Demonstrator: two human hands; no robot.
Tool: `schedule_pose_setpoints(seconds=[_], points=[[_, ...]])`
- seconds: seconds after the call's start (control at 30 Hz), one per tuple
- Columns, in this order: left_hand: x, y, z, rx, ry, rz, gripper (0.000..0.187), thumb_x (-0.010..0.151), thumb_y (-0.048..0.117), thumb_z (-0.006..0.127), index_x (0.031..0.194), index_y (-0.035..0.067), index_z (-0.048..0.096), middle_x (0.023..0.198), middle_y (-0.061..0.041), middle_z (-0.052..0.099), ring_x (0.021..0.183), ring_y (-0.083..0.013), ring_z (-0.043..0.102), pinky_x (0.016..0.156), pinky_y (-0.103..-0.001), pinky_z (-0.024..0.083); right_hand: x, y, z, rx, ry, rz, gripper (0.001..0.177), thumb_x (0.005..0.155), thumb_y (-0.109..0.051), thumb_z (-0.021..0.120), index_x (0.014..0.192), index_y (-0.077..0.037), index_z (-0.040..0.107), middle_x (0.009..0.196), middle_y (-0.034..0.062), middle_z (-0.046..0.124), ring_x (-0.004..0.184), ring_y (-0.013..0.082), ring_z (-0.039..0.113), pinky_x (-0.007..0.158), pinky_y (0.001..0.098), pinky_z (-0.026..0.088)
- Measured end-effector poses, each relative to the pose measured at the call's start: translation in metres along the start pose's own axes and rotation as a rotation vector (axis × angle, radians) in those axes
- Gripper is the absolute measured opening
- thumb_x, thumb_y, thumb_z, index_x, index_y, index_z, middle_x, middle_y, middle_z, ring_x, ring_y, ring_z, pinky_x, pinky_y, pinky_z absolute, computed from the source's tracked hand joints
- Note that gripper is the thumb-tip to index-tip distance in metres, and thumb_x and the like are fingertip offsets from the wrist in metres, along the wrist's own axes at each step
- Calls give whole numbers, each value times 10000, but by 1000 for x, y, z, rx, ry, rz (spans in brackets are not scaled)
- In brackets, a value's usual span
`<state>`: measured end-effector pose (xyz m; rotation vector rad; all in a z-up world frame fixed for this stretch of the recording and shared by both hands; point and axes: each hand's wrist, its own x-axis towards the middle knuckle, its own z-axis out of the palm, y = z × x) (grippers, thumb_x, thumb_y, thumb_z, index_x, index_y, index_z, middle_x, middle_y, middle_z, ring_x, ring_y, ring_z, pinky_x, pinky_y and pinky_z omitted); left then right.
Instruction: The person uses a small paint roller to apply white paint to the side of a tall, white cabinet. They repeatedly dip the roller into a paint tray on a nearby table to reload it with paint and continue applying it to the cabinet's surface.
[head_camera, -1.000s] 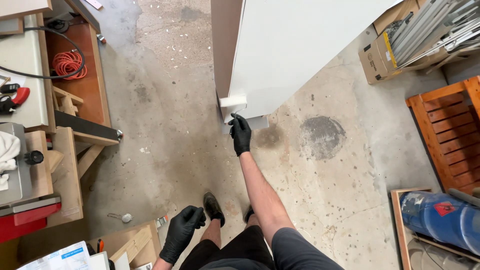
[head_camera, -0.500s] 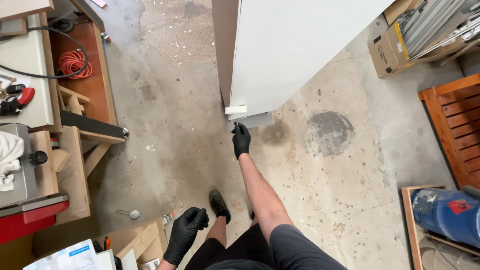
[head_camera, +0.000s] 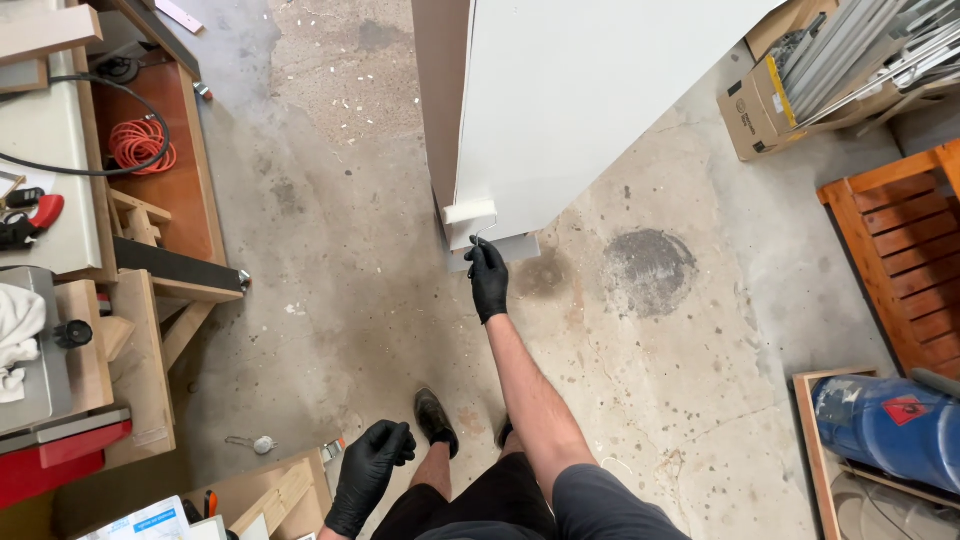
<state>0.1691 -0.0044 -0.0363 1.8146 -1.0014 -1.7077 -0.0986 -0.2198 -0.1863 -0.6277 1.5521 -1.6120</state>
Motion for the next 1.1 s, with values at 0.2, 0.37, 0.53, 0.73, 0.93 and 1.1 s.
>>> schedule_pose_setpoints(seconds=[0.2, 0.37, 0.53, 0.73, 0.93, 1.1], points=[[-1, 9, 4, 70, -10, 24, 326, 938, 286, 687, 718, 47, 705, 652, -58, 740, 602, -171, 717, 631, -292, 554, 12, -46, -5, 174, 2, -281, 245, 1030, -104, 628, 1268, -52, 657, 1275, 104, 708, 910, 155, 706, 572, 225, 495], [-2, 16, 6, 15, -19, -5, 311, 943, 250, 689, 745, 10, 709, 682, -101, 744, 622, -203, 706, 635, -312, 540, 25, 45, -28, 15, 109, 172, 314, 961, -245, 703, 1252, -133, 742, 912, 91, 740, 585, 109, 567, 457, 245, 377], [-1, 18, 8, 45, -23, -45, 318, 940, 269, 687, 757, 11, 712, 690, -101, 749, 636, -210, 715, 649, -312, 548, 27, 29, -21, 220, 81, 113, 322, 985, -162, 666, 1289, -75, 720, 851, 79, 701, 540, 112, 520, 459, 227, 340], [14, 4, 16, -23, -41, 10, 302, 947, 236, 686, 741, 14, 690, 670, -105, 732, 599, -212, 694, 603, -315, 520, 45, -61, -53, 112, 34, -131, 291, 992, -135, 670, 1272, -95, 737, 904, 39, 696, 585, 98, 529, 489, 211, 356], [15, 11, 24, 29, -45, 10, 311, 947, 241, 682, 736, 13, 696, 667, -99, 735, 603, -205, 703, 602, -313, 534, 58, 48, -72, 135, 91, 150, 330, 955, -176, 705, 1269, -79, 733, 858, 62, 722, 562, 113, 563, 465, 232, 359], [14, 27, 36, 97, -57, -28, 326, 945, 263, 680, 733, 15, 700, 668, -96, 735, 617, -211, 722, 626, -316, 547, 61, -16, -72, 282, 62, 47, 364, 961, -178, 694, 1295, -34, 709, 848, 66, 690, 557, 123, 548, 479, 223, 349]])
